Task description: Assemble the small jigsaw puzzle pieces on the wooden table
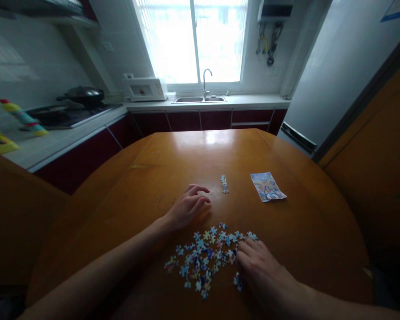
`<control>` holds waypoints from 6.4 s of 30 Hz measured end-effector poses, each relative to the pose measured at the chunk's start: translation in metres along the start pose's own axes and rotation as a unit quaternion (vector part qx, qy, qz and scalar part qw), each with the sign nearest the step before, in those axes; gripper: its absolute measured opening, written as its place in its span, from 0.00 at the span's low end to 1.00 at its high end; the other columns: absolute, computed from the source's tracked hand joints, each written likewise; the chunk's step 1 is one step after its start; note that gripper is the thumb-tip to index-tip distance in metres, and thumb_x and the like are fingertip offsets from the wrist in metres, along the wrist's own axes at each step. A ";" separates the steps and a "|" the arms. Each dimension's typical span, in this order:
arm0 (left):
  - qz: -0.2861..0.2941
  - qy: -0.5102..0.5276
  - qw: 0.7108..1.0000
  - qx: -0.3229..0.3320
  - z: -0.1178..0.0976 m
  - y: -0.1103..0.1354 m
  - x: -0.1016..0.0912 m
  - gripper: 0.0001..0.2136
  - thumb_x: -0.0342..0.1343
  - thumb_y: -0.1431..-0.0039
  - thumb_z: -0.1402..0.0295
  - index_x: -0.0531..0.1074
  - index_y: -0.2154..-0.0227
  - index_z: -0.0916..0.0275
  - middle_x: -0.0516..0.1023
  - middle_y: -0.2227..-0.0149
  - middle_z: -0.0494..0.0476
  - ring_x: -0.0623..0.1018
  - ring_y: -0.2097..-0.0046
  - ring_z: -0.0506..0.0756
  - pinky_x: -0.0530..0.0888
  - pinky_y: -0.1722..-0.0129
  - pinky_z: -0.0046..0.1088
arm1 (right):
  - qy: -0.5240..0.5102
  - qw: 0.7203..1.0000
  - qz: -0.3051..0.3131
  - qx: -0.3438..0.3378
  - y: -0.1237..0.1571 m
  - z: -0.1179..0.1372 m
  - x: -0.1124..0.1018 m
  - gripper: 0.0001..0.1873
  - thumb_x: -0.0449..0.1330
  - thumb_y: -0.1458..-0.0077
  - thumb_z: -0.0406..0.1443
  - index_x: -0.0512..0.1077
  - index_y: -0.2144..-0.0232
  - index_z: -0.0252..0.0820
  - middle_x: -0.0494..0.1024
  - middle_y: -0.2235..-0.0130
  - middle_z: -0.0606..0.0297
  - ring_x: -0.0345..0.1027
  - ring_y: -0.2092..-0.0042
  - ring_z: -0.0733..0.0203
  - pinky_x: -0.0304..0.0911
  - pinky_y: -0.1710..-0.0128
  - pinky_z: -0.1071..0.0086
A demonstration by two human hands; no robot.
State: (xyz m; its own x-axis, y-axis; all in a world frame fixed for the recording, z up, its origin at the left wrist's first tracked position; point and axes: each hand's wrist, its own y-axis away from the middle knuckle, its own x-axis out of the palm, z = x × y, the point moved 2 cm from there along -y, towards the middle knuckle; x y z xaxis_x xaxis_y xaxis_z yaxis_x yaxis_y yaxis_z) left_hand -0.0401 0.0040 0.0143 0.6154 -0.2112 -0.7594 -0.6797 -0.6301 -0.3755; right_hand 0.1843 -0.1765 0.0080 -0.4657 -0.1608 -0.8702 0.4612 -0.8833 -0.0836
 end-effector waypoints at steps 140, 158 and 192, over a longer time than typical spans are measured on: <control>0.027 -0.002 1.000 0.001 0.019 -0.067 0.048 0.03 0.64 0.40 0.66 0.82 0.67 0.56 0.71 0.75 0.50 0.69 0.70 0.50 0.65 0.66 0.28 | -0.104 0.979 -0.171 -0.037 -0.140 -0.117 -0.032 0.07 0.61 0.43 0.28 0.77 0.69 0.42 0.76 0.65 0.61 0.67 0.58 0.56 0.64 0.55 0.61; 0.014 -0.027 1.000 0.009 0.022 -0.066 0.050 0.06 0.62 0.37 0.64 0.83 0.60 0.55 0.73 0.73 0.52 0.70 0.68 0.52 0.66 0.64 0.29 | -0.145 0.970 -0.186 -0.060 -0.139 -0.121 -0.031 0.13 0.63 0.45 0.24 0.81 0.71 0.45 0.76 0.65 0.64 0.68 0.59 0.58 0.65 0.57 0.64; 0.037 -0.012 0.999 0.020 0.013 -0.066 0.045 0.09 0.57 0.34 0.65 0.82 0.63 0.56 0.74 0.72 0.53 0.71 0.67 0.52 0.67 0.64 0.29 | -0.154 0.970 -0.187 -0.027 -0.139 -0.122 -0.030 0.15 0.60 0.45 0.23 0.80 0.71 0.45 0.76 0.65 0.63 0.69 0.59 0.58 0.65 0.57 0.63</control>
State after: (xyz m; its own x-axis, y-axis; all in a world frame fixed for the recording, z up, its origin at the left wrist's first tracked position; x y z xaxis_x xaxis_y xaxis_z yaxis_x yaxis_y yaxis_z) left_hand 0.0270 0.0462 -0.0021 0.5537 -0.2378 -0.7980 -0.7387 -0.5827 -0.3389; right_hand 0.2264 0.0047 -0.0137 -0.8084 0.0356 -0.5876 0.2507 -0.8823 -0.3984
